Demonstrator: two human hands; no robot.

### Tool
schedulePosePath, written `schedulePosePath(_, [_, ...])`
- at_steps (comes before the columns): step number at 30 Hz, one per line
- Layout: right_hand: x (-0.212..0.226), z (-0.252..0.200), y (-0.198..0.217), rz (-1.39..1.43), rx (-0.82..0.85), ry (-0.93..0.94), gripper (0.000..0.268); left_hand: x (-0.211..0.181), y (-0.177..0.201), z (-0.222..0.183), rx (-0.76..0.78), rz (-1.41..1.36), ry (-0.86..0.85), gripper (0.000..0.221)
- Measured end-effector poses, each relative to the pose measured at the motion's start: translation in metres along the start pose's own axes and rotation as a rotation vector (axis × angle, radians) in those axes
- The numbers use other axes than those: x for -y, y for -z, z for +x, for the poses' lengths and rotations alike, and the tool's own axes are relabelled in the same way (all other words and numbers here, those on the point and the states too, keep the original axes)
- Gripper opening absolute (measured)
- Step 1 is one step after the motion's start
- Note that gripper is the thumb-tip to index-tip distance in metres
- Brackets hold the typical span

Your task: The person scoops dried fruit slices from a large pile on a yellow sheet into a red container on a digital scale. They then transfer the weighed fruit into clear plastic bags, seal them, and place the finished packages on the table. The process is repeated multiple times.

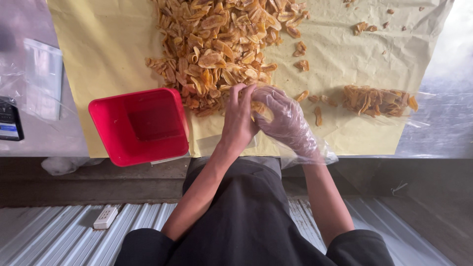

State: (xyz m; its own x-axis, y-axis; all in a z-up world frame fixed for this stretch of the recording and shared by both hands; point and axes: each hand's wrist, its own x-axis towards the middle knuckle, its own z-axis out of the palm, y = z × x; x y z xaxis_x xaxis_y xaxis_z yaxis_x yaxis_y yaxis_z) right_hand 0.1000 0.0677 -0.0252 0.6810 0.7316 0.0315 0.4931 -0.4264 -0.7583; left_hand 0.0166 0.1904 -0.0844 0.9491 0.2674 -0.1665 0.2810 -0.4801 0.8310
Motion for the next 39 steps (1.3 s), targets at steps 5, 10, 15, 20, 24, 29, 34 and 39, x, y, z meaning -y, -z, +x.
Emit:
schedulePosePath(5, [0.008,-0.007,0.003,-0.322,0.001,-0.072,0.03,-0.01,-0.002,0.001,0.096,-0.072,0.068,0.083])
schedulePosePath(10, [-0.02,-0.005,-0.001,-0.384,0.019,-0.584,0.036,-0.019,0.001,0.001,0.076,-0.074,0.044,0.083])
schedulePosePath(15, [0.011,-0.025,0.022,-0.376,-0.058,-0.288,0.03,-0.057,0.04,-0.01,0.112,-0.026,0.01,0.081])
schedulePosePath(20, [0.027,-0.033,0.026,-0.008,-0.224,-0.418,0.017,-0.053,0.049,-0.004,0.193,-0.068,0.084,0.072])
schedulePosePath(24, [-0.031,-0.018,0.01,-0.092,-0.02,-0.515,0.026,-0.025,0.03,-0.002,0.011,0.056,-0.137,0.085])
schedulePosePath(29, [-0.095,-0.048,-0.009,1.362,-0.286,-0.646,0.042,-0.023,0.042,-0.025,0.206,-0.186,0.212,0.083])
schedulePosePath(34, [-0.147,-0.04,-0.088,0.064,-0.202,-0.722,0.071,-0.024,0.057,-0.031,0.137,-0.23,0.214,0.078])
schedulePosePath(39, [-0.145,0.02,-0.147,0.359,-0.27,-0.536,0.07,-0.019,0.065,-0.031,0.128,-0.213,0.218,0.078])
